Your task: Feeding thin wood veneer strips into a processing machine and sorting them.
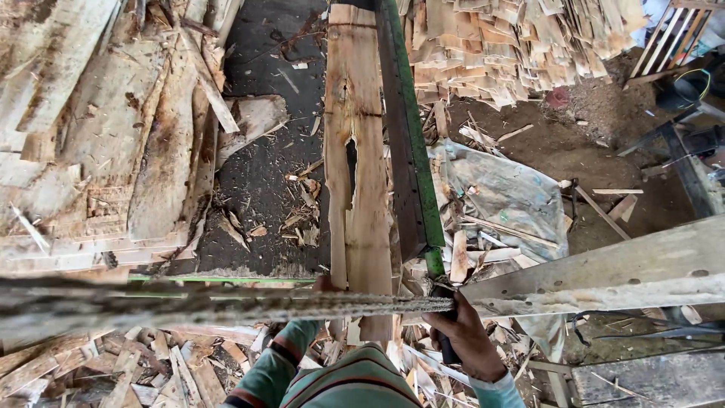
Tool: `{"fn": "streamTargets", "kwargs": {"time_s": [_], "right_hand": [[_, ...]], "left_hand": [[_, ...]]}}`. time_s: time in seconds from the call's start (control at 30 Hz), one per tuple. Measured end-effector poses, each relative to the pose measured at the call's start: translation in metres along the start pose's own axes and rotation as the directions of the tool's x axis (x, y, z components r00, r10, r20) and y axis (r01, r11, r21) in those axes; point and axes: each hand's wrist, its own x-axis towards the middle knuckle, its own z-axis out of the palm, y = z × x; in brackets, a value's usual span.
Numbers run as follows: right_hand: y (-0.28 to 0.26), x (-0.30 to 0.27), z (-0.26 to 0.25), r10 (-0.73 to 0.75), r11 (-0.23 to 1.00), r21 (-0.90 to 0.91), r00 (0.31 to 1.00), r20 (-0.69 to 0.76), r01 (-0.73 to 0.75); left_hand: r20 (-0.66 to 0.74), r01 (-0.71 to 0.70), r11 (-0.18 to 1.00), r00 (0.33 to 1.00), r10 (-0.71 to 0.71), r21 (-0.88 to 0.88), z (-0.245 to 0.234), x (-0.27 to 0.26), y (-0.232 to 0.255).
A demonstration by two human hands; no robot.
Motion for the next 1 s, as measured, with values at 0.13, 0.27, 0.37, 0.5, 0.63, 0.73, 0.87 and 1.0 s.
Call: {"fn": "streamTargets", "kwargs": {"time_s": [0.13,0.27,0.37,0.5,0.63,0.73,0.87,1.0], "right_hand": [[0.011,0.007,0.001,0.018,0.998,-0.060,0.999,-0.046,-0.021],[0.065,0.028,0.003,-0.064,0.977,-0.209,0.993,-0.096,0.043],[0.126,0.058,-0.002,-0.220,0.963,-0.180,0.971,-0.098,0.200],[0.082,0.035,0.001,-0.127,0.968,-0.228,0.987,-0.095,0.102],[0.001,0.003,0.005,0.001,0.949,-0.315,0.997,-0.081,-0.026],[-0.018,-0.005,0.002,0.035,0.975,-0.215,0.996,-0.079,-0.052],[0.069,0.032,-0.010,-0.289,0.915,-0.297,0.957,-0.013,0.272],[0.108,0.050,0.003,-0.224,0.912,-0.370,0.971,-0.084,0.178]], "left_hand": [[0.052,0.120,0.991,0.992,-0.117,-0.057,-0.013,0.005,0.030],[-0.142,0.061,0.995,0.987,-0.071,-0.075,-0.002,0.008,0.021],[-0.211,0.106,0.981,0.967,-0.140,-0.164,0.008,0.011,-0.001],[-0.225,0.147,0.976,0.957,-0.181,-0.160,0.004,0.013,0.018],[-0.143,0.178,0.983,0.973,-0.182,-0.039,-0.013,0.063,0.024],[-0.135,0.229,0.972,0.966,-0.220,0.056,-0.030,0.104,0.030],[-0.195,0.225,0.974,0.957,-0.215,0.028,-0.047,0.135,0.044],[-0.236,0.173,0.971,0.963,-0.131,0.168,-0.036,0.161,0.002]]}}
